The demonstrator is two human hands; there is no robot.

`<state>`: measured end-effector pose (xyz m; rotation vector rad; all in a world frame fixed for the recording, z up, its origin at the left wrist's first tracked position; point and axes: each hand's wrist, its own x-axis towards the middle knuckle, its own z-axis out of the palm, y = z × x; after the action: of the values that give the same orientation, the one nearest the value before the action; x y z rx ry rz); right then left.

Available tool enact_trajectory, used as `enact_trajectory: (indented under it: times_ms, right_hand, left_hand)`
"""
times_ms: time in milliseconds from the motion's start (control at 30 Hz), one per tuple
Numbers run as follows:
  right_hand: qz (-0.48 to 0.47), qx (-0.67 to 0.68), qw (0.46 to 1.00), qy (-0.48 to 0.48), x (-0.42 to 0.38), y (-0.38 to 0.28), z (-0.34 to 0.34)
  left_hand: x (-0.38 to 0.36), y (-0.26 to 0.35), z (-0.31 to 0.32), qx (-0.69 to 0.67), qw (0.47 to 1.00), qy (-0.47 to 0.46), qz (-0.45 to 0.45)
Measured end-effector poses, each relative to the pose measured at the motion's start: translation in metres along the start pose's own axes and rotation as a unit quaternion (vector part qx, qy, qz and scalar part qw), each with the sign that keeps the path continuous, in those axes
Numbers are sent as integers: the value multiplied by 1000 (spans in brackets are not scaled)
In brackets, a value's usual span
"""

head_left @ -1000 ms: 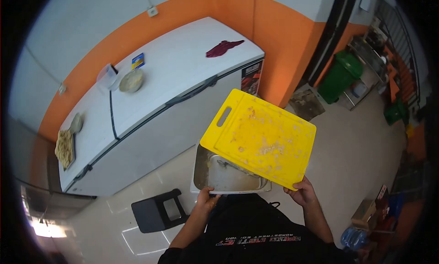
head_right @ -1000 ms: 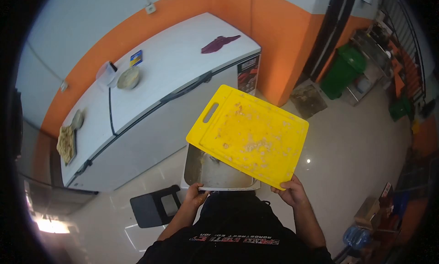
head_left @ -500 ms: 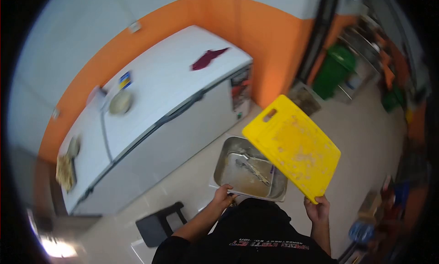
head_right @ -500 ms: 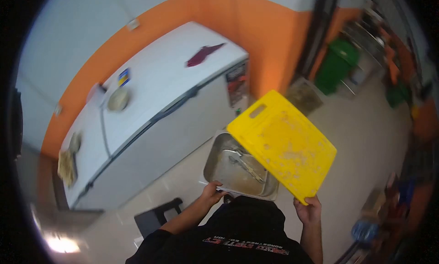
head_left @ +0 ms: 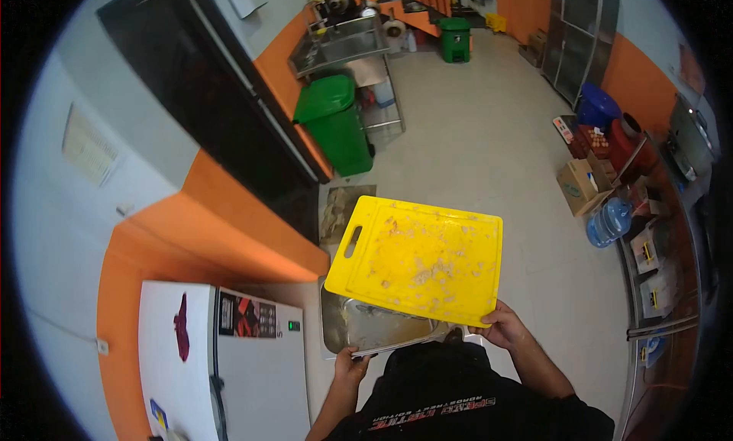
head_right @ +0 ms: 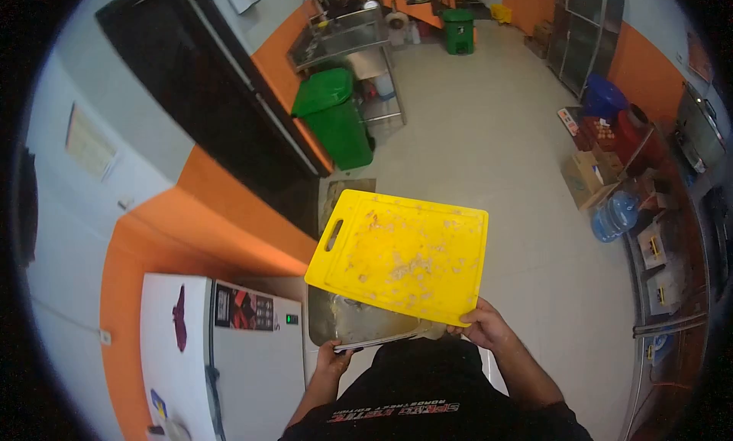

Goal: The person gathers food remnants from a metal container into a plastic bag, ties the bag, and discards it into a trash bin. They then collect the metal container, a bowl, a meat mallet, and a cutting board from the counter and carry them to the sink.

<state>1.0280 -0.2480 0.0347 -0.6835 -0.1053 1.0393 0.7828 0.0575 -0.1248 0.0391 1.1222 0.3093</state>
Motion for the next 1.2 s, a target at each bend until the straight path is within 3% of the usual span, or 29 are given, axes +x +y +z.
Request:
enact_trajectory:
  times_ms: [67, 167, 300, 400, 633, 700, 833, 867, 967, 1000, 1100, 1167, 1200]
  right_hand:
    - [-13, 5, 1000, 13, 54, -65, -19]
    - [-65, 16, 996, 56, 82, -105, -29]
    - [-102, -17, 994, 37, 192, -168, -13]
    - [-170, -22, 984, 44, 266, -206, -18]
    - [-259, 31, 952, 161, 409, -304, 0]
    - [-283, 40, 934, 213, 412, -307, -2]
    - [-312, 28, 912, 266, 463, -330, -18]
    - [-325, 25, 901, 286, 492, -346, -23]
    - [-345, 28, 884, 312, 530, -351, -32]
    - [-349, 22, 882, 317, 551, -362, -40]
    - [-336, 20, 891, 306, 599, -421, -58]
    - [-331, 10, 885, 327, 687, -465, -70]
    - [-307, -15, 897, 317, 801, -484, -66]
  left_hand:
    - [32, 0, 77, -5, 1000, 4, -2]
    - [38, 0, 126, 11, 998, -60, 35]
    - [64, 53, 220, -18, 995, -60, 78]
    - [108, 96, 280, 9, 993, -61, 104]
    - [184, 232, 533, 38, 985, -143, 85]
    - [177, 260, 585, 74, 987, -96, 105]
    - [234, 323, 708, 73, 982, -131, 117]
    - [250, 343, 753, 96, 983, -100, 121]
    - [287, 388, 812, 91, 982, -102, 130]
    - [292, 396, 832, 74, 975, -169, 122]
    - [293, 413, 862, 44, 970, -171, 166]
    - [342, 446, 930, 125, 963, -102, 216]
    - [408, 526, 966, 64, 980, -95, 164]
